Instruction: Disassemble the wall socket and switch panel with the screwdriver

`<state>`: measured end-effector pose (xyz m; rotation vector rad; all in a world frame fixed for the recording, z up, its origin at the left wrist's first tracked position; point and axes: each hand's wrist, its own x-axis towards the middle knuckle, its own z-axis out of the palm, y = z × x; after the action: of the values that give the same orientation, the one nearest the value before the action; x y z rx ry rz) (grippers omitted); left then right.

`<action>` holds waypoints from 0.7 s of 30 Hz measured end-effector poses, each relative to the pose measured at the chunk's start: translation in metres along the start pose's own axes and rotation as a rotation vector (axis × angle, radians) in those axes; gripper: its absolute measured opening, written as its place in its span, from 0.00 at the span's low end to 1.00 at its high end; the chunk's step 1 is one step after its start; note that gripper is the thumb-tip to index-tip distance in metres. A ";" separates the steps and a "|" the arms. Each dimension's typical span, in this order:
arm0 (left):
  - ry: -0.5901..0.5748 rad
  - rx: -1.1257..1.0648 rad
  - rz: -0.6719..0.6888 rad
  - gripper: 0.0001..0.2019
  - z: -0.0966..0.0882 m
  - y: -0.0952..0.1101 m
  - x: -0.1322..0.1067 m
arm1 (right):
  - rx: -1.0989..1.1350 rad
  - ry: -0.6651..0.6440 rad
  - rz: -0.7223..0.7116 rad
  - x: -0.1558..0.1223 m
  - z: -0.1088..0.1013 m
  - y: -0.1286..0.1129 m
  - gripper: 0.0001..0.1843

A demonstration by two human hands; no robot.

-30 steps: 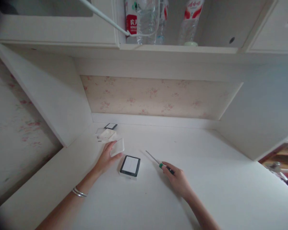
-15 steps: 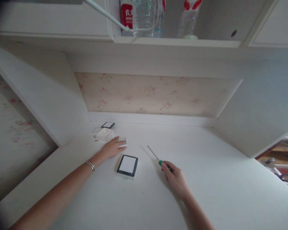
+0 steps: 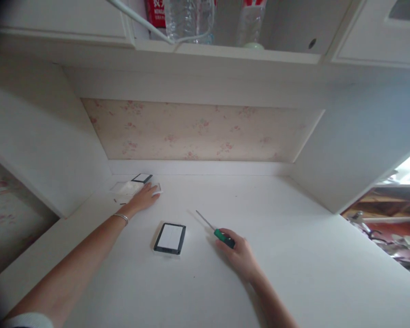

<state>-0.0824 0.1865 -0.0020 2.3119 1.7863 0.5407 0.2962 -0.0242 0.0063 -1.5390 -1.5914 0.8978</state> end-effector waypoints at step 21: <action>-0.059 -0.215 0.367 0.31 -0.022 0.131 -0.163 | -0.348 -0.239 -0.223 -0.020 -0.019 -0.066 0.19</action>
<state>-0.0087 -0.0063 0.0345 2.4780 1.2134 0.6710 0.2812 -0.0466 0.0730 -1.4824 -2.1360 0.7273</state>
